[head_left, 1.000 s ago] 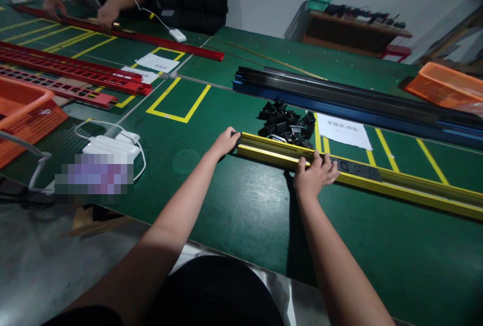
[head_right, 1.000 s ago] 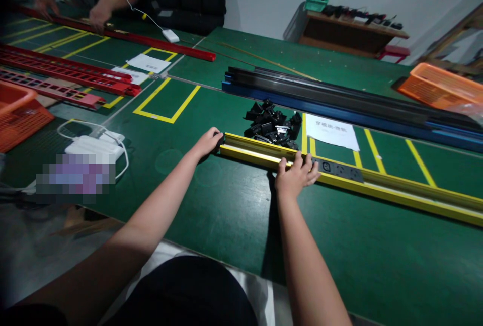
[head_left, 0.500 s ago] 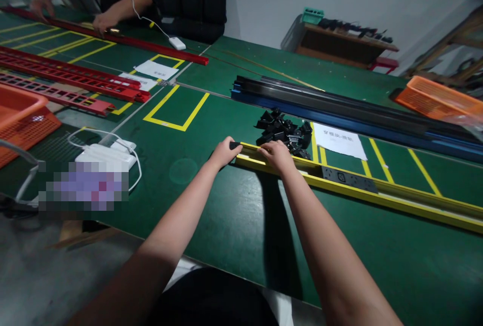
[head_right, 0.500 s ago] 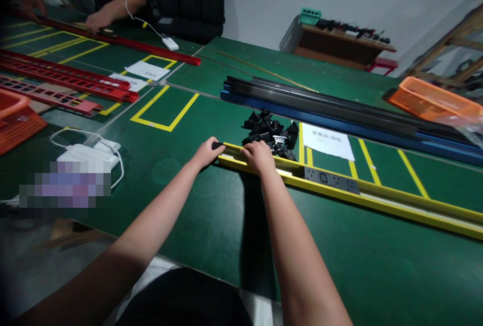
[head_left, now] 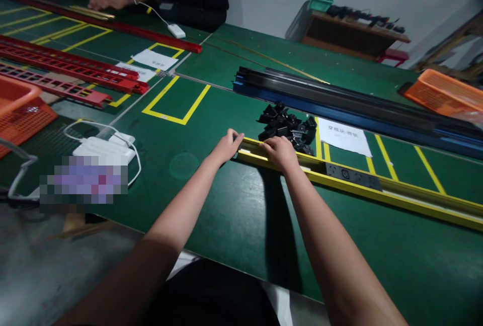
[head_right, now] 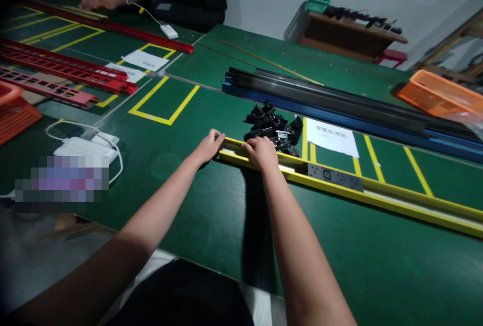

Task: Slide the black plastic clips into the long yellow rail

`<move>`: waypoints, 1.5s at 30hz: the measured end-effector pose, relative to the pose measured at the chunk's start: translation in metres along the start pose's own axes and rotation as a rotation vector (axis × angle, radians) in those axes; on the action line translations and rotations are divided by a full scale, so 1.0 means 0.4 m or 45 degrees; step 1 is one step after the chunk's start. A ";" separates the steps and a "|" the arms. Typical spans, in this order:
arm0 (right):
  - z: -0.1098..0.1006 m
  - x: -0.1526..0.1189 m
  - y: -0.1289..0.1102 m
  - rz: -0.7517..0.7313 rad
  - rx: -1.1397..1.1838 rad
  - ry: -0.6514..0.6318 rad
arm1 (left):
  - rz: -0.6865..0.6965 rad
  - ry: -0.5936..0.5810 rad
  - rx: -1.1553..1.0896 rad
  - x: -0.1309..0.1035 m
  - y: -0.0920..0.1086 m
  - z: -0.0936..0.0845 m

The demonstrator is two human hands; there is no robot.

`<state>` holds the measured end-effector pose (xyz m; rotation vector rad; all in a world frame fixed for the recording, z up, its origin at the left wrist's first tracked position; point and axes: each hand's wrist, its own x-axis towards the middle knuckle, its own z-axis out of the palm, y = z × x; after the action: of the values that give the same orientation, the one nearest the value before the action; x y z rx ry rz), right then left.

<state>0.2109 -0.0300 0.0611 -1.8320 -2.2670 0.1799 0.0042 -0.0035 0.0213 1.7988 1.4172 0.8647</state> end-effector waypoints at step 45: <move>0.047 0.057 -0.208 0.457 0.102 -0.008 | 0.276 -0.218 -0.574 -0.038 -0.031 0.031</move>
<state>0.1230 -0.0250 0.0644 -2.1797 -1.8855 0.3290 0.0052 -0.0175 0.0026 1.6445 0.8456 1.0187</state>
